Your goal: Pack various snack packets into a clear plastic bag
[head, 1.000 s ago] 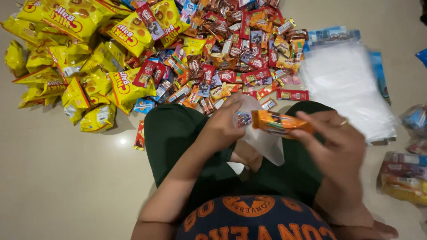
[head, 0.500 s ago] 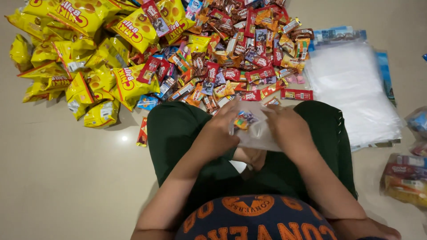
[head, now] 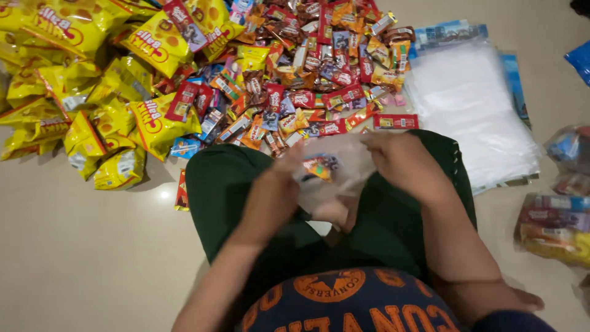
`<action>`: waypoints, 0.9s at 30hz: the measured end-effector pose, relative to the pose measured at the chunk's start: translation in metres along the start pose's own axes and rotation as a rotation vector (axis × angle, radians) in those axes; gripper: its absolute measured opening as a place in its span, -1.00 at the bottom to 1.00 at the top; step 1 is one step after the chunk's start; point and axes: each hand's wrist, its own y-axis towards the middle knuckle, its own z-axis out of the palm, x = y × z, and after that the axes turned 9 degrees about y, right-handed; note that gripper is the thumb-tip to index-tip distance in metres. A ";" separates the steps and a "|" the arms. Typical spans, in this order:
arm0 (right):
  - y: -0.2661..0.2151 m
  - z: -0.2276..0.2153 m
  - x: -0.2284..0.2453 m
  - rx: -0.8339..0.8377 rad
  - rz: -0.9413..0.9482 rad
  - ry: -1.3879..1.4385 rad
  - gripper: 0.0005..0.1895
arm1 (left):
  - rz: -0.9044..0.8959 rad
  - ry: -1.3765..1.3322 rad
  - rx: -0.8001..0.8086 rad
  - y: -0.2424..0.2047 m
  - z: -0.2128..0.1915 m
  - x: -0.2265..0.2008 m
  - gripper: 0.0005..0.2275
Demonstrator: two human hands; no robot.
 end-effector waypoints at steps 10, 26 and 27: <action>0.045 -0.048 -0.032 0.055 -0.033 0.758 -0.57 | 0.090 0.004 -0.010 0.019 -0.017 0.006 -0.42; 0.140 0.227 -0.242 0.033 0.763 0.056 -0.08 | -0.070 0.217 0.147 -0.036 0.007 -0.020 -0.55; 0.143 0.224 -0.248 0.036 0.758 0.057 -0.08 | -0.075 0.219 0.145 -0.038 0.007 -0.018 -0.55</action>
